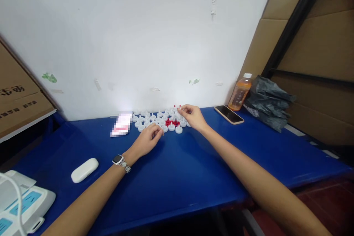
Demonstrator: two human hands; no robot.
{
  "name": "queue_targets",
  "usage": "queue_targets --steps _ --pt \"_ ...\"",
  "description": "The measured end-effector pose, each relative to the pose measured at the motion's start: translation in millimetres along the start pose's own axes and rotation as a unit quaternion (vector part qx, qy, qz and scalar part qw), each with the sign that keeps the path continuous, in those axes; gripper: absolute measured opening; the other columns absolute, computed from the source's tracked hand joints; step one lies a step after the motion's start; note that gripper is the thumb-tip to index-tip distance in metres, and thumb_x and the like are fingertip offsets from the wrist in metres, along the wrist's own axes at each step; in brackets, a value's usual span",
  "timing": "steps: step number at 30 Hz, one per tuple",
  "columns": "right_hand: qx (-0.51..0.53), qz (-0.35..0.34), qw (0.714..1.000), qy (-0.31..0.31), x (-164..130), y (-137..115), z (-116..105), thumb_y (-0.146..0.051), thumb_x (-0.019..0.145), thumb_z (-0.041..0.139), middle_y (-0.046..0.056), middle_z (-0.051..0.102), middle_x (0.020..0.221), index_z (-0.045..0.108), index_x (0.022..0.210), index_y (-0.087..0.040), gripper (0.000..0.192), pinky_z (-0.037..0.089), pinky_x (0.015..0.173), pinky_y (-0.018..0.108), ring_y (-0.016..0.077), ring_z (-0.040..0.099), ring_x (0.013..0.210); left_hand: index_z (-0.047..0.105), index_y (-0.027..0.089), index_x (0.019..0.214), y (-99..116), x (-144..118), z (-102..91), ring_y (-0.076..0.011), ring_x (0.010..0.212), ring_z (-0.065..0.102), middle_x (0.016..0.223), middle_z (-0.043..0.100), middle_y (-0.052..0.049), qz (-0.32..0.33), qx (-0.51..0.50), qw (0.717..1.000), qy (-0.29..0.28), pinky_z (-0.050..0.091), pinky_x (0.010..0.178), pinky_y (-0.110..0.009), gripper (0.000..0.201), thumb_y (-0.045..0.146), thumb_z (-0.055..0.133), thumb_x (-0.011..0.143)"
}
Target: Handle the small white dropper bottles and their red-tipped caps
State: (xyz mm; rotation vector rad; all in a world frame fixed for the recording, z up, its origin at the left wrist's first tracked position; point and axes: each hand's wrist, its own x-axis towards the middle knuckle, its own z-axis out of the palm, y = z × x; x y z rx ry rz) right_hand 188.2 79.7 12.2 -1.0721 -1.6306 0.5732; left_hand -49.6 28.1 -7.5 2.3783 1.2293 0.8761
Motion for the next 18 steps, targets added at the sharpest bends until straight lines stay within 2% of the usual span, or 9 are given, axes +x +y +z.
queue_targets --steps 3,6,10,14,18 --pt "-0.031 0.010 0.999 -0.032 28.0 -1.0 16.6 -0.028 0.080 0.062 0.000 0.064 0.068 0.071 0.085 -0.014 0.017 0.041 0.060 0.023 0.0121 0.056 0.062 0.063 0.020 0.083 -3.2 -3.4 2.5 -0.0148 0.070 0.052 0.084 0.058 -0.002 0.000 -0.007 0.999 -0.041 0.041 0.067 -0.029 0.034 0.040 0.040 0.099" --pt "-0.109 0.036 0.991 -0.073 60.5 -0.2 37.8 -0.019 0.078 0.060 0.004 0.071 0.073 0.072 0.083 -0.013 0.014 0.045 0.063 0.022 0.0132 0.063 0.067 0.062 0.020 0.081 -4.5 -2.0 2.3 -0.0152 0.073 0.053 0.085 0.058 -0.002 -0.009 -0.009 0.999 -0.044 0.040 0.067 -0.029 0.034 0.039 0.040 0.098" --pt "-0.260 0.017 0.955 -0.143 94.1 3.4 65.3 -0.015 0.078 0.059 0.007 0.075 0.081 0.075 0.083 -0.013 0.017 0.048 0.072 0.022 0.0157 0.067 0.075 0.064 0.020 0.082 -4.9 -3.9 0.5 -0.0149 0.070 0.052 0.084 0.058 -0.002 -0.020 -0.016 0.999 -0.047 0.040 0.065 -0.029 0.035 0.041 0.041 0.098" --pt "-0.313 0.008 0.933 -0.177 108.4 6.1 86.0 -0.010 0.072 0.063 0.011 0.075 0.087 0.076 0.082 -0.014 0.017 0.049 0.076 0.024 0.0193 0.068 0.082 0.065 0.020 0.083 -4.9 -5.6 1.2 -0.0147 0.069 0.052 0.087 0.059 -0.003 -0.021 -0.016 0.998 -0.054 0.040 0.064 -0.029 0.035 0.042 0.041 0.098" --pt "-0.345 0.016 0.918 -0.196 110.1 7.5 97.0 -0.008 0.069 0.064 0.014 0.075 0.088 0.076 0.082 -0.012 0.018 0.049 0.076 0.027 0.0223 0.068 0.083 0.064 0.020 0.082 -5.5 -4.8 1.5 -0.0148 0.068 0.051 0.086 0.058 -0.003 -0.018 -0.010 0.998 -0.053 0.040 0.064 -0.029 0.036 0.044 0.042 0.097"
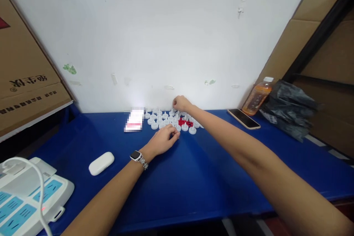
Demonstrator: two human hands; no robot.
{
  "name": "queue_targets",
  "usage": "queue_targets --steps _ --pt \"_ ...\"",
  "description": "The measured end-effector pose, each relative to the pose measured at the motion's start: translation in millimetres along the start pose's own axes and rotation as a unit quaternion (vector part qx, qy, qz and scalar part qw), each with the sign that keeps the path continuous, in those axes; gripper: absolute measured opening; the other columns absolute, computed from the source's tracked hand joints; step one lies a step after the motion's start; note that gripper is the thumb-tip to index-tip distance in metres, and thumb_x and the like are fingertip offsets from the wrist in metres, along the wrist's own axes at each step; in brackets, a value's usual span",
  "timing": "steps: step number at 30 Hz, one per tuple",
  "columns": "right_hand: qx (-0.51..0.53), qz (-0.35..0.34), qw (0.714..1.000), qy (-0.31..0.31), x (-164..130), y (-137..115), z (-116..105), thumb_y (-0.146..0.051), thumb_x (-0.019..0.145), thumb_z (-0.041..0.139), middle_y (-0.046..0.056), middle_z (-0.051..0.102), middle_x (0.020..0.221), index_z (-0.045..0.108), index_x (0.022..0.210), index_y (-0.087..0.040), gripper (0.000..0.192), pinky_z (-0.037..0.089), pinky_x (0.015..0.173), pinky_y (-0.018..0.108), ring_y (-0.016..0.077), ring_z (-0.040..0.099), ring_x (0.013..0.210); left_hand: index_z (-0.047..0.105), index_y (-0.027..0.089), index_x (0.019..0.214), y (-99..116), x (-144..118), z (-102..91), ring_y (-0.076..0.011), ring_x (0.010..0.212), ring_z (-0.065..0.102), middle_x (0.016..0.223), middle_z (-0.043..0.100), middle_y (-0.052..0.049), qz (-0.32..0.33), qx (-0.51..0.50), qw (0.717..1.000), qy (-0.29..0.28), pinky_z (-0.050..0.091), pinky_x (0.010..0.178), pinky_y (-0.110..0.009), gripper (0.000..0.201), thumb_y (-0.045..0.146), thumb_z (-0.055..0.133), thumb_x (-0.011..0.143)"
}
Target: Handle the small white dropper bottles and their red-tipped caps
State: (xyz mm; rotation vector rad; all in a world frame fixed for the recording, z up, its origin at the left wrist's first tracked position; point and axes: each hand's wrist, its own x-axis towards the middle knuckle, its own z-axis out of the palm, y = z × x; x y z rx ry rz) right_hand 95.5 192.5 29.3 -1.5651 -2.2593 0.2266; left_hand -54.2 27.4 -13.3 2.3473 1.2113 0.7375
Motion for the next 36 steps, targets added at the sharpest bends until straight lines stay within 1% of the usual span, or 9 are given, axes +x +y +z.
queue_targets --steps 4,8,14,17,20,26,29,32,36 --pt "-0.012 0.000 1.000 -0.010 0.9 -0.3 0.5 -0.013 0.071 0.067 0.013 0.075 0.090 0.076 0.085 -0.013 0.017 0.049 0.078 0.027 0.0220 0.068 0.085 0.064 0.020 0.083 -0.4 0.1 -1.4 -0.0153 0.069 0.052 0.086 0.059 -0.004 0.001 -0.005 1.000 -0.001 0.041 0.064 -0.029 0.038 0.045 0.040 0.098" --pt "0.000 0.002 1.000 0.031 -4.6 10.5 -11.8 -0.025 0.081 0.059 0.010 0.075 0.096 0.075 0.097 -0.016 0.023 0.048 0.080 0.026 0.0194 0.067 0.087 0.065 0.020 0.084 -0.9 0.2 -1.9 -0.0156 0.071 0.053 0.088 0.059 -0.004 -0.002 -0.011 1.000 -0.001 0.042 0.065 -0.029 0.037 0.044 0.041 0.097" --pt "0.060 0.083 0.985 0.141 -41.0 63.2 -36.6 -0.024 0.084 0.052 0.009 0.074 0.084 0.074 0.088 -0.016 0.024 0.046 0.073 0.025 0.0182 0.066 0.077 0.063 0.020 0.081 0.8 7.3 -0.1 -0.0151 0.064 0.052 0.076 0.061 -0.001 0.003 -0.007 1.000 0.016 0.038 0.060 -0.027 0.035 0.044 0.042 0.097" --pt "0.075 0.129 0.979 0.141 -58.9 92.8 -38.0 -0.025 0.081 0.056 0.010 0.074 0.086 0.075 0.090 -0.016 0.023 0.046 0.070 0.026 0.0191 0.067 0.077 0.062 0.020 0.081 9.5 15.2 3.9 -0.0147 0.059 0.051 0.066 0.058 0.001 -0.001 -0.018 0.999 0.027 0.034 0.057 -0.027 0.037 0.045 0.041 0.097" --pt "0.080 0.134 0.980 0.121 -66.2 108.9 -33.9 -0.028 0.079 0.062 0.009 0.074 0.081 0.076 0.088 -0.015 0.021 0.046 0.069 0.025 0.0188 0.067 0.075 0.061 0.019 0.079 20.9 23.3 11.6 -0.0136 0.057 0.048 0.063 0.056 0.002 0.006 -0.020 0.999 0.046 0.032 0.056 -0.026 0.037 0.045 0.041 0.097" --pt "0.055 0.078 0.991 0.094 -61.7 93.1 -27.6 -0.041 0.079 0.067 0.004 0.073 0.079 0.077 0.088 -0.022 0.024 0.045 0.073 0.027 0.0178 0.065 0.075 0.060 0.019 0.075 31.1 24.9 23.3 -0.0126 0.055 0.044 0.060 0.052 0.002 0.009 -0.015 0.998 0.068 0.031 0.054 -0.026 0.039 0.046 0.041 0.097" --pt "-0.003 0.072 0.994 0.081 -58.3 80.9 -26.4 -0.040 0.077 0.070 0.006 0.073 0.081 0.078 0.083 -0.022 0.020 0.044 0.083 0.029 0.0198 0.065 0.084 0.061 0.019 0.077 31.2 19.6 22.8 -0.0124 0.056 0.045 0.062 0.053 0.002 0.012 -0.024 0.998 0.061 0.032 0.055 -0.025 0.038 0.045 0.041 0.097" --pt "-0.002 0.084 0.994 0.071 -56.0 76.6 -25.7 -0.034 0.078 0.069 0.007 0.073 0.080 0.077 0.081 -0.020 0.017 0.043 0.083 0.028 0.0204 0.064 0.087 0.061 0.019 0.076 30.7 15.4 21.4 -0.0119 0.055 0.045 0.061 0.054 0.003 0.011 -0.029 0.998 0.048 0.033 0.054 -0.024 0.037 0.044 0.043 0.096" --pt "0.070 0.079 0.985 0.134 -58.4 78.3 -28.8 -0.031 0.080 0.063 0.005 0.072 0.085 0.071 0.082 -0.019 0.015 0.043 0.083 0.028 0.0197 0.062 0.089 0.061 0.019 0.077 29.1 12.9 19.0 -0.0116 0.054 0.045 0.060 0.053 0.003 0.007 -0.048 0.998 0.050 0.033 0.054 -0.024 0.037 0.044 0.043 0.096"
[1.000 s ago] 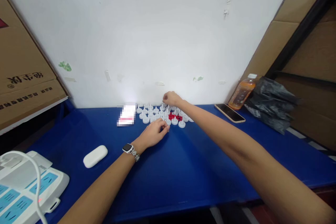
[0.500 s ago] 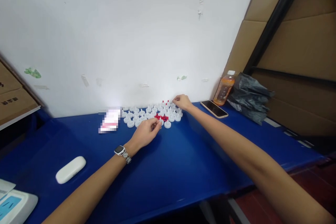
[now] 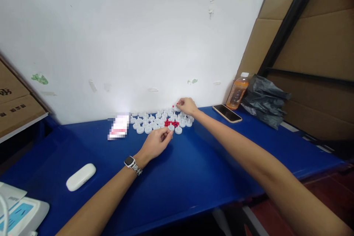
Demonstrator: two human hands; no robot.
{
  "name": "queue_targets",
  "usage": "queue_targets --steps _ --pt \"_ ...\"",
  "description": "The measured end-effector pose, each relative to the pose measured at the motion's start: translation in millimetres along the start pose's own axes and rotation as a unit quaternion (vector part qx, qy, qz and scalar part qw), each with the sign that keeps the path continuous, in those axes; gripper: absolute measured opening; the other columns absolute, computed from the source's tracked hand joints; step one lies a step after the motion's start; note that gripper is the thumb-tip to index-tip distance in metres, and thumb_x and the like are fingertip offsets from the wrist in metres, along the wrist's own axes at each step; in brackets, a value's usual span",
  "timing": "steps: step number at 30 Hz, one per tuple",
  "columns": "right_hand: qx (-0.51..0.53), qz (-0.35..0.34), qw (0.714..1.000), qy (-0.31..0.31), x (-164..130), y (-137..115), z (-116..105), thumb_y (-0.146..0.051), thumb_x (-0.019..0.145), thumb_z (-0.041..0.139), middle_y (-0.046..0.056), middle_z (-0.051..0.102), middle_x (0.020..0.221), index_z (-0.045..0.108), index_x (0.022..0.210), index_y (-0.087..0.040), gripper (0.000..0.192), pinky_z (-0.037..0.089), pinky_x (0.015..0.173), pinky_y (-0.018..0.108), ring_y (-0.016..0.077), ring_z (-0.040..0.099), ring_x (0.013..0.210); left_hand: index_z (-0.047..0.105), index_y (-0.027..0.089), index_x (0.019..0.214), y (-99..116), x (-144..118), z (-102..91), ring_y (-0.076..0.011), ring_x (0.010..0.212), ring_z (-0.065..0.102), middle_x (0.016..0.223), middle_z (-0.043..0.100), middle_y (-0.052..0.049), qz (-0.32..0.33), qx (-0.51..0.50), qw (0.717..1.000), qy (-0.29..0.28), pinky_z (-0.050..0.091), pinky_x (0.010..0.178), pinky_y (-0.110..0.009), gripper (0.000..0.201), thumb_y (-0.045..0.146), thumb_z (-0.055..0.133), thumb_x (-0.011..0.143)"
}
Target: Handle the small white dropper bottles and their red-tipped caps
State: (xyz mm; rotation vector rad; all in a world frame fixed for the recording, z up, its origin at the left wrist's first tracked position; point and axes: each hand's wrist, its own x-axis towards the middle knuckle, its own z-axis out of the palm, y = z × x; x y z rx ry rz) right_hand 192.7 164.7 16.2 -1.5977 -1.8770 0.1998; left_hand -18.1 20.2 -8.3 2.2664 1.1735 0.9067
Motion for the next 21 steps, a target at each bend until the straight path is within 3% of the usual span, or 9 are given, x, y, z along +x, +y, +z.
queue_targets --steps 4,10,14,18,21 --pt "0.157 -0.046 0.984 0.066 -16.1 -0.7 -8.8 -0.033 0.086 0.053 0.004 0.070 0.093 0.058 0.087 -0.019 0.014 0.045 0.079 0.028 0.0163 0.061 0.085 0.062 0.019 0.077 0.2 -1.5 -3.8 -0.0118 0.054 0.045 0.059 0.052 0.003 -0.005 -0.017 1.000 0.009 0.033 0.054 -0.025 0.037 0.045 0.043 0.097" --pt "0.362 -0.023 0.931 0.044 -77.9 -17.6 -13.6 -0.049 0.089 0.048 -0.003 0.060 0.073 0.045 0.093 -0.024 0.025 0.044 0.060 0.025 0.0128 0.054 0.061 0.062 0.019 0.080 3.8 -4.9 -7.4 -0.0119 0.053 0.045 0.060 0.051 0.003 -0.028 -0.030 0.998 0.039 0.034 0.055 -0.025 0.042 0.046 0.037 0.100" --pt "0.458 0.025 0.888 -0.012 -115.0 -37.7 -14.2 -0.055 0.089 0.045 -0.006 0.051 0.064 0.047 0.088 -0.024 0.031 0.039 0.053 0.022 0.0113 0.049 0.054 0.060 0.019 0.084 8.2 -5.4 -6.8 -0.0127 0.060 0.049 0.066 0.053 0.002 -0.009 -0.025 0.998 0.060 0.037 0.060 -0.026 0.038 0.044 0.036 0.101" --pt "0.477 0.014 0.873 -0.098 -138.3 -58.3 -11.9 -0.052 0.091 0.048 -0.008 0.043 0.052 0.045 0.084 -0.023 0.030 0.028 0.044 0.021 0.0088 0.036 0.044 0.056 0.020 0.101 16.1 -7.6 -3.0 -0.0129 0.062 0.049 0.072 0.055 0.002 0.010 -0.022 0.997 0.071 0.038 0.060 -0.026 0.028 0.042 0.038 0.101" --pt "0.520 0.017 0.840 -0.152 -150.4 -69.2 -8.0 -0.056 0.091 0.049 -0.010 0.038 0.056 0.042 0.087 -0.024 0.033 0.024 0.041 0.020 0.0072 0.032 0.042 0.053 0.020 0.103 21.2 -10.6 -0.3 -0.0145 0.069 0.054 0.082 0.059 -0.001 0.047 0.002 0.998 0.046 0.043 0.065 -0.028 0.025 0.039 0.037 0.102"
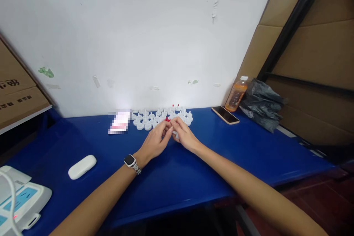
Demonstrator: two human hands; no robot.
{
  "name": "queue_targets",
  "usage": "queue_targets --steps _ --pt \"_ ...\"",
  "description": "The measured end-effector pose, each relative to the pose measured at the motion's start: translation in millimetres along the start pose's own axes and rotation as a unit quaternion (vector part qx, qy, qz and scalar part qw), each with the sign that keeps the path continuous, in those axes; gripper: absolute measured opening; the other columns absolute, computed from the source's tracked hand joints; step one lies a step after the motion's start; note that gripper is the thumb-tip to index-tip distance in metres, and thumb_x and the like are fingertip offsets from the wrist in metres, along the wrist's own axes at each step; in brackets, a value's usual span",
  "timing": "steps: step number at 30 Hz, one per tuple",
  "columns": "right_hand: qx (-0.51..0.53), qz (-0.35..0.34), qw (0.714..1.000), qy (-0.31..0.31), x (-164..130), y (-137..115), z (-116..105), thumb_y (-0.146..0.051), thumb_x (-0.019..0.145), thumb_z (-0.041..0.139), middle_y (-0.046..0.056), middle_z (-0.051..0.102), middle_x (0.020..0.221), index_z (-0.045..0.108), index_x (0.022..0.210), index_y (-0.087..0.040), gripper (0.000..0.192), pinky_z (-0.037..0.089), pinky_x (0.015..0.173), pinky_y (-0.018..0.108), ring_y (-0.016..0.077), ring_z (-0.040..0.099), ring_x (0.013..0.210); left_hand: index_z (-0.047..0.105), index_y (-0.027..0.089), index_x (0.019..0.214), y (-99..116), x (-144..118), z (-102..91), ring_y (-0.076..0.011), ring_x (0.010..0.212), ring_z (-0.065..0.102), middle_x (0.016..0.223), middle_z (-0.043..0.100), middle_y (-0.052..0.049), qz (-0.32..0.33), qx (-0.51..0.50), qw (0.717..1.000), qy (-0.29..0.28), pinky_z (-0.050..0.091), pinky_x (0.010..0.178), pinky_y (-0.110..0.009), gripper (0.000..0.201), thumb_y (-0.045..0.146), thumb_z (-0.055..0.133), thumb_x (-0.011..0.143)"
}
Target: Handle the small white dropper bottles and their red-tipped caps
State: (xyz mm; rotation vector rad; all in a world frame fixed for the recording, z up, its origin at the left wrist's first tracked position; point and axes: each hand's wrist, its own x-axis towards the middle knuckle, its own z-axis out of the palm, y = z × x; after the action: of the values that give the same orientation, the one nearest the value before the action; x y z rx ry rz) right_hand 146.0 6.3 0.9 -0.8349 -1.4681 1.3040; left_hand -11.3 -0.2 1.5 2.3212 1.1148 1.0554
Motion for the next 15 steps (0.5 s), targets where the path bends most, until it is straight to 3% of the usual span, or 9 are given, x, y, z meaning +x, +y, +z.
queue_targets --steps 5,10,13,15 --pt "0.037 0.029 0.999 -0.005 -5.2 2.2 8.9 -0.059 0.090 0.048 -0.011 0.036 0.057 0.043 0.092 -0.026 0.034 0.023 0.037 0.018 0.0062 0.031 0.039 0.053 0.019 0.104 -1.4 -2.6 -1.2 -0.0207 0.096 0.061 0.104 0.062 -0.008 0.071 0.082 0.992 -0.056 0.050 0.085 -0.035 0.027 0.032 0.029 0.103" --pt "0.058 0.071 0.996 0.002 -2.3 2.4 11.9 -0.058 0.090 0.047 -0.012 0.033 0.051 0.041 0.095 -0.028 0.031 0.016 0.036 0.018 0.0077 0.027 0.036 0.055 0.019 0.109 -4.1 0.1 -0.2 -0.0238 0.116 0.057 0.124 0.058 -0.012 0.115 0.094 0.986 -0.068 0.049 0.097 -0.038 0.031 0.034 0.028 0.103" --pt "0.002 0.025 1.000 0.002 -3.8 -1.9 7.7 -0.052 0.093 0.041 -0.010 0.036 0.055 0.042 0.096 -0.027 0.025 0.024 0.040 0.019 0.0090 0.032 0.040 0.057 0.019 0.097 -2.1 4.1 0.0 -0.0217 0.107 0.058 0.111 0.061 -0.010 0.111 0.029 0.992 -0.048 0.048 0.095 -0.037 0.034 0.037 0.029 0.103" --pt "-0.093 -0.051 0.994 0.026 -5.6 -7.1 -3.4 -0.045 0.095 0.040 -0.007 0.041 0.059 0.047 0.099 -0.026 0.020 0.032 0.046 0.021 0.0103 0.038 0.047 0.052 0.019 0.084 -3.0 7.0 -6.0 -0.0190 0.088 0.059 0.089 0.060 -0.006 0.052 -0.042 0.998 0.006 0.049 0.083 -0.034 0.038 0.041 0.028 0.103"
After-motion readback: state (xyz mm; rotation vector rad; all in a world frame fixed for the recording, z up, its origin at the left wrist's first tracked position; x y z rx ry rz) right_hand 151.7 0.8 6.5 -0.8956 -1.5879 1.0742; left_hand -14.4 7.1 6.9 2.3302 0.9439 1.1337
